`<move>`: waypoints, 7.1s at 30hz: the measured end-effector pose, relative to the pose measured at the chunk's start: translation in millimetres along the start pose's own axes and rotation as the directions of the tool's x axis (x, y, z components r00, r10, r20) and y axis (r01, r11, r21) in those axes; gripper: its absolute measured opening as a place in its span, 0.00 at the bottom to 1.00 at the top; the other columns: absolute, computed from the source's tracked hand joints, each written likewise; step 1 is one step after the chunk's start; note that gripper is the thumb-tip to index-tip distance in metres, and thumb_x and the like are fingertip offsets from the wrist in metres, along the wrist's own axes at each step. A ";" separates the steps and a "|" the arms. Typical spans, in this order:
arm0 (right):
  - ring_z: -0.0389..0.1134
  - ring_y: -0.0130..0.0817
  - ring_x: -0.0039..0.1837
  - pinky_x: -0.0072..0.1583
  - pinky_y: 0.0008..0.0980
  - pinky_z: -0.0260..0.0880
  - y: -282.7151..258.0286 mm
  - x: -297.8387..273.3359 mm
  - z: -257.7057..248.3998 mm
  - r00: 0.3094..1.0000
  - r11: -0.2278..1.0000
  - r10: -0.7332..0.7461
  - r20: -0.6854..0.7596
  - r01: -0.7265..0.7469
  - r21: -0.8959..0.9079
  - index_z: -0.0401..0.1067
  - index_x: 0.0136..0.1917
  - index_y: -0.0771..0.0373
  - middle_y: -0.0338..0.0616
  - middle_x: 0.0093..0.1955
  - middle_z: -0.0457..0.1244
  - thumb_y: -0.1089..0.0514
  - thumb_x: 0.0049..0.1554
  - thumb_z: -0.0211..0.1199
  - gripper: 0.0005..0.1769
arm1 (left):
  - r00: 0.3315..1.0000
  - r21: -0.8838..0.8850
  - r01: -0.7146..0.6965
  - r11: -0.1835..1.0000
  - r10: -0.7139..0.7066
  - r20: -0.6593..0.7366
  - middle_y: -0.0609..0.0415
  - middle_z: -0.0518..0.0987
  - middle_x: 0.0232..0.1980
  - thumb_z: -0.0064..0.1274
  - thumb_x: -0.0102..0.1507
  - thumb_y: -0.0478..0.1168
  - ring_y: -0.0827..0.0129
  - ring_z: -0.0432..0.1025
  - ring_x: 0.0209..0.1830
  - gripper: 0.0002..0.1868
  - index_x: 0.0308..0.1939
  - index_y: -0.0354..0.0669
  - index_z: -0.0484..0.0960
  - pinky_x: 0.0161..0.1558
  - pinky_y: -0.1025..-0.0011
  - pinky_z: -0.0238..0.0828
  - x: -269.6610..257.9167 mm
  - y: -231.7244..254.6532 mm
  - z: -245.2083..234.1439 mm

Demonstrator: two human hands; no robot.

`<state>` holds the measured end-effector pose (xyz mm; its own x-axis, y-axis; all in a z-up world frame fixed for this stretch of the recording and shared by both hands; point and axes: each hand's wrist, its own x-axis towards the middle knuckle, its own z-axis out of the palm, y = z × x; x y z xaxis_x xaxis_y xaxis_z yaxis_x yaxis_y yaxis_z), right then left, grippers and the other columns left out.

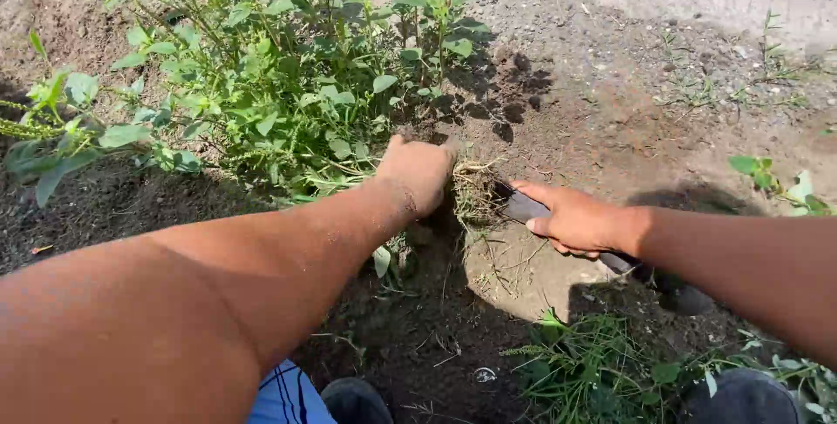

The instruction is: Remove weeds from the soil using a machete and hands.

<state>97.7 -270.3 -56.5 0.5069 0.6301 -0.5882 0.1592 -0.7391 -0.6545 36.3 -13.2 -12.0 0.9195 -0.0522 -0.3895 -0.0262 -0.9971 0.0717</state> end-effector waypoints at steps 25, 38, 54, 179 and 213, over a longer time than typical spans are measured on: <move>0.52 0.25 0.26 0.27 0.30 0.55 -55.4 35.5 -54.4 0.764 0.694 0.320 -0.560 0.213 0.687 0.37 0.84 0.27 0.41 0.32 0.57 0.60 0.67 0.45 0.41 | 0.975 0.313 0.099 0.945 -0.154 0.158 0.39 0.83 0.55 0.58 0.63 0.37 0.50 0.80 0.52 0.16 0.54 0.34 0.85 0.53 0.53 0.77 112.7 -97.0 12.7; 0.50 0.26 0.24 0.25 0.32 0.51 -46.4 23.3 -14.9 0.862 0.786 0.230 -0.452 0.109 0.608 0.44 0.84 0.27 0.41 0.28 0.57 0.66 0.62 0.48 0.46 | 0.988 0.011 0.137 0.991 -0.136 -0.074 0.38 0.81 0.58 0.52 0.64 0.36 0.49 0.76 0.57 0.16 0.54 0.38 0.84 0.58 0.56 0.75 93.5 -107.9 34.7; 0.53 0.28 0.25 0.26 0.31 0.55 -71.8 37.4 39.4 0.791 0.732 0.345 -0.505 0.110 0.672 0.36 0.83 0.30 0.40 0.27 0.57 0.61 0.66 0.48 0.42 | 0.982 -0.075 0.160 0.984 -0.167 -0.093 0.40 0.80 0.57 0.49 0.64 0.41 0.48 0.74 0.59 0.16 0.51 0.38 0.83 0.59 0.54 0.72 33.9 -100.2 19.3; 0.50 0.29 0.22 0.24 0.32 0.49 -82.0 11.5 59.5 0.983 0.847 0.130 -0.126 -0.044 0.530 0.54 0.80 0.30 0.41 0.26 0.54 0.62 0.62 0.52 0.38 | 0.795 0.218 -0.008 0.976 -0.126 0.593 0.45 0.85 0.50 0.67 0.57 0.49 0.54 0.80 0.49 0.25 0.50 0.33 0.87 0.53 0.55 0.77 -105.6 -133.7 57.2; 0.51 0.26 0.23 0.25 0.31 0.51 -92.7 10.5 66.0 0.953 0.793 0.226 -0.202 -0.060 0.606 0.46 0.82 0.31 0.39 0.27 0.55 0.62 0.63 0.52 0.41 | 0.947 0.249 0.250 0.936 -0.290 0.136 0.46 0.82 0.61 0.46 0.67 0.43 0.52 0.77 0.60 0.17 0.56 0.46 0.84 0.59 0.54 0.76 -40.5 -140.3 26.9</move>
<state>32.4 -179.5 -33.3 0.6900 0.3852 -0.6128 -0.4178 -0.4794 -0.7718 -7.8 127.3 -31.0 0.8256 0.2318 -0.5145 0.1081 -0.9598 -0.2588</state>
